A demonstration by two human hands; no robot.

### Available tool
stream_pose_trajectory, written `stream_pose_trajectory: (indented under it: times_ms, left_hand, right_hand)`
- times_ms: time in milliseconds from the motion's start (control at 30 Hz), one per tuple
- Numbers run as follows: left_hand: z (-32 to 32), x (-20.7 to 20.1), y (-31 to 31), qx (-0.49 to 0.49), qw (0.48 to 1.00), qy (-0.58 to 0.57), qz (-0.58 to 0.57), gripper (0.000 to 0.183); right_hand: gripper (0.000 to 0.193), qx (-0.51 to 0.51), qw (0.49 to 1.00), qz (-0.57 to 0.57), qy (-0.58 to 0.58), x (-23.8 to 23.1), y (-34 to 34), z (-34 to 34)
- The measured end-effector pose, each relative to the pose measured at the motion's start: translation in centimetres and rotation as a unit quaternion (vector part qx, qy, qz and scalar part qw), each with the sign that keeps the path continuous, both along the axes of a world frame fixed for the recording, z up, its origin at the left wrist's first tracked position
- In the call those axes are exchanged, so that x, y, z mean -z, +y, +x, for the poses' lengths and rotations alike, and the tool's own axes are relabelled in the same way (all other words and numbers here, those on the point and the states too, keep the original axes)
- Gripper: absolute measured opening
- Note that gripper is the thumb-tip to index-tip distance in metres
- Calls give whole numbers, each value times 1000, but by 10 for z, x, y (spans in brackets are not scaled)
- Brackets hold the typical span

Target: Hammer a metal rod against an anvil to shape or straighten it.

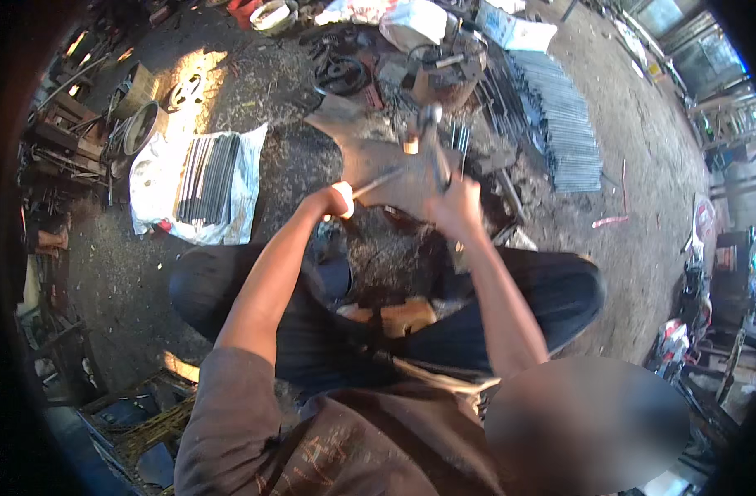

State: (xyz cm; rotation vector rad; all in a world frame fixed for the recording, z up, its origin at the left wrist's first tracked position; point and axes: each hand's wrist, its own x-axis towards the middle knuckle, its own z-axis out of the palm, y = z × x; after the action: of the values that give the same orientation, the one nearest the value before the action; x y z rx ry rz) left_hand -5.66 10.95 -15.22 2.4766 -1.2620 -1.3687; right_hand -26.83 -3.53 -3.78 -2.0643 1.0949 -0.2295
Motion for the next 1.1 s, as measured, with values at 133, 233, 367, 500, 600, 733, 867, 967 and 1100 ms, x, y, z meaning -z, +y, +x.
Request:
stream_pose_trajectory:
  times_ms: [133, 233, 367, 500, 600, 733, 867, 967, 1100]
  left_hand:
    - [14, 27, 25, -66, 990, 117, 42, 16]
    - [16, 32, 29, -181, 939, 290, 37, 9]
    - [5, 15, 22, -242, 886, 395, -10, 9]
    - [-3, 14, 11, -125, 962, 239, 46, 13]
    - [8, 16, 36, -202, 863, 463, 25, 27]
    - [-6, 12, 46, -327, 783, 524, -76, 36]
    - [-6, 24, 60, -301, 782, 540, -78, 38]
    - [-11, 25, 57, -296, 795, 520, -105, 41]
    - [-20, -1, 45, -326, 838, 433, -61, 47]
  right_hand:
    - [19, -31, 977, -18, -210, -97, 11, 28]
    - [12, -59, 932, -71, -351, -138, 13, 34]
    - [15, -21, 926, -46, -373, -25, 5, 29]
    - [30, -13, 993, -93, 75, 57, 13, 9]
    - [30, -7, 997, 74, -5, -15, 14, 27]
    - [22, 34, 985, 129, -109, -44, -1, 21]
    - [16, -4, 963, 18, -267, -134, 10, 34]
    - [14, -20, 944, 11, -329, -138, 8, 43]
    - [24, -17, 990, -67, -119, 1, 7, 32]
